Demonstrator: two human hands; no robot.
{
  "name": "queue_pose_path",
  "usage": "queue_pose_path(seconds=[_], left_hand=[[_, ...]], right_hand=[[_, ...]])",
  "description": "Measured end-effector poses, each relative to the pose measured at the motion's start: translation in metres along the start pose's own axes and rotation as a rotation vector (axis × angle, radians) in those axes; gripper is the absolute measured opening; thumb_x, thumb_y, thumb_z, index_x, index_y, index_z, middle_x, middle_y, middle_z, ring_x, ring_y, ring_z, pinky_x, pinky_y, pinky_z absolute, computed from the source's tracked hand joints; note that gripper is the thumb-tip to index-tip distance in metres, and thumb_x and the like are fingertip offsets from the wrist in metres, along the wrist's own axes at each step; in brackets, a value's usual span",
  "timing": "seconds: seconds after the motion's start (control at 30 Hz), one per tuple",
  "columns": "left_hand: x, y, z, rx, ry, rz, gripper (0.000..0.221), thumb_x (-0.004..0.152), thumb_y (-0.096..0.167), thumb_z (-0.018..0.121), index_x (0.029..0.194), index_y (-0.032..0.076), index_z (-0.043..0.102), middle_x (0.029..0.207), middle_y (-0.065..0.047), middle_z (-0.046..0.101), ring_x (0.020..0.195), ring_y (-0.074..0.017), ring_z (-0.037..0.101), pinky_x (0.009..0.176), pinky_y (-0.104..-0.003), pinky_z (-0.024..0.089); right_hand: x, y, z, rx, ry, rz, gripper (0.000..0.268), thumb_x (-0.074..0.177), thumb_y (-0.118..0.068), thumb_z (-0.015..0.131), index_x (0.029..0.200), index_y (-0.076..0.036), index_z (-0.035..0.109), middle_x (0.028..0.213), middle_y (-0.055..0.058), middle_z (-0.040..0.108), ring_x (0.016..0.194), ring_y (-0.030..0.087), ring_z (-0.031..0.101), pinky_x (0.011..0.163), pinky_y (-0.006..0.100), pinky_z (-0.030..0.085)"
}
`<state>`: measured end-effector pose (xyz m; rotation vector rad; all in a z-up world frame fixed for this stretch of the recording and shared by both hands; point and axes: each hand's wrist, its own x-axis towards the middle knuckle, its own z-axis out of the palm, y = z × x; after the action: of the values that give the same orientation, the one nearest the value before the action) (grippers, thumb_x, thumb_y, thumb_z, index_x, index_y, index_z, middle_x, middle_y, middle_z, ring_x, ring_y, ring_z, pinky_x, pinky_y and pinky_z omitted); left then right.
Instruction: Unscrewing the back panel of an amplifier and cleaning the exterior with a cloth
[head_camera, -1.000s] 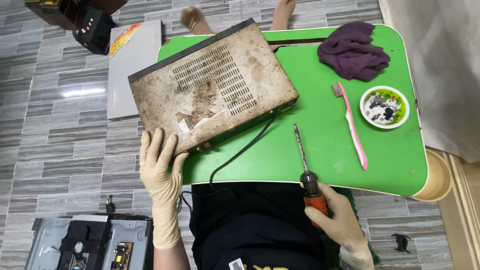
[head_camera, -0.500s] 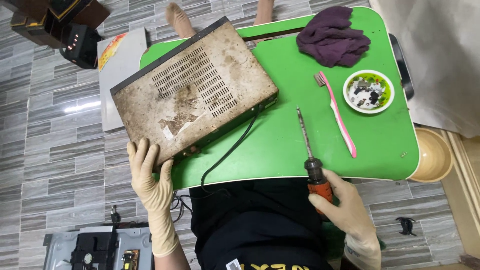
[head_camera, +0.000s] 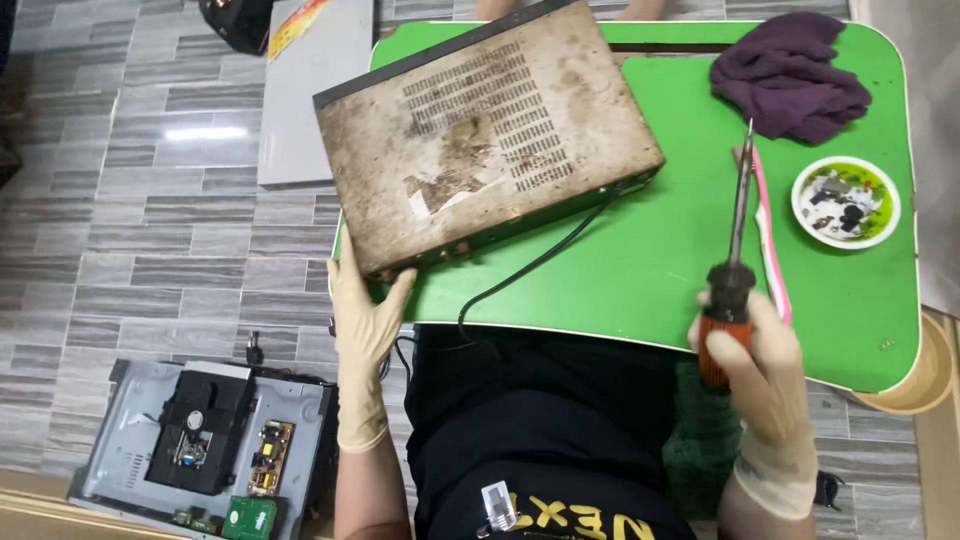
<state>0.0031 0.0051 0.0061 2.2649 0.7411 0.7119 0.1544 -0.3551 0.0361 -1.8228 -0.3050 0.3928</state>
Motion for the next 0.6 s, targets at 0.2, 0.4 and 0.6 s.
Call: queue_pose_path(seconds=[0.2,0.4,0.6], left_hand=[[0.0,0.009,-0.006,0.073,0.025,0.1,0.11,0.066,0.022,0.09,0.153,-0.001,0.027,0.146,-0.024,0.052,0.121,-0.0406,0.053,0.11,-0.05,0.037],[-0.003,0.011,-0.004,0.129,0.112,0.154,0.094,0.074,0.019,0.084,0.15,-0.003,0.033,0.132,-0.023,0.061,0.103,-0.0343,0.057,0.096,-0.042,0.046],[-0.008,-0.006,-0.001,0.12,0.12,0.221,0.081,0.084,0.016,0.075,0.151,-0.002,0.032,0.144,-0.025,0.053,0.118,-0.0401,0.055,0.11,-0.046,0.039]], right_hand=[[-0.004,0.001,0.02,-0.033,-0.039,-0.061,0.049,0.078,0.003,0.055,0.126,0.0,0.059,0.086,0.01,0.067,0.073,0.019,0.059,0.072,0.028,0.047],[-0.023,0.007,0.029,-0.164,-0.092,0.043,0.049,0.075,0.0,0.065,0.124,-0.002,0.067,0.085,0.008,0.071,0.068,0.017,0.059,0.066,0.026,0.045],[-0.03,0.003,0.033,-0.291,-0.146,0.024,0.047,0.071,-0.002,0.071,0.118,-0.004,0.069,0.08,0.007,0.072,0.058,0.016,0.057,0.056,0.026,0.044]])
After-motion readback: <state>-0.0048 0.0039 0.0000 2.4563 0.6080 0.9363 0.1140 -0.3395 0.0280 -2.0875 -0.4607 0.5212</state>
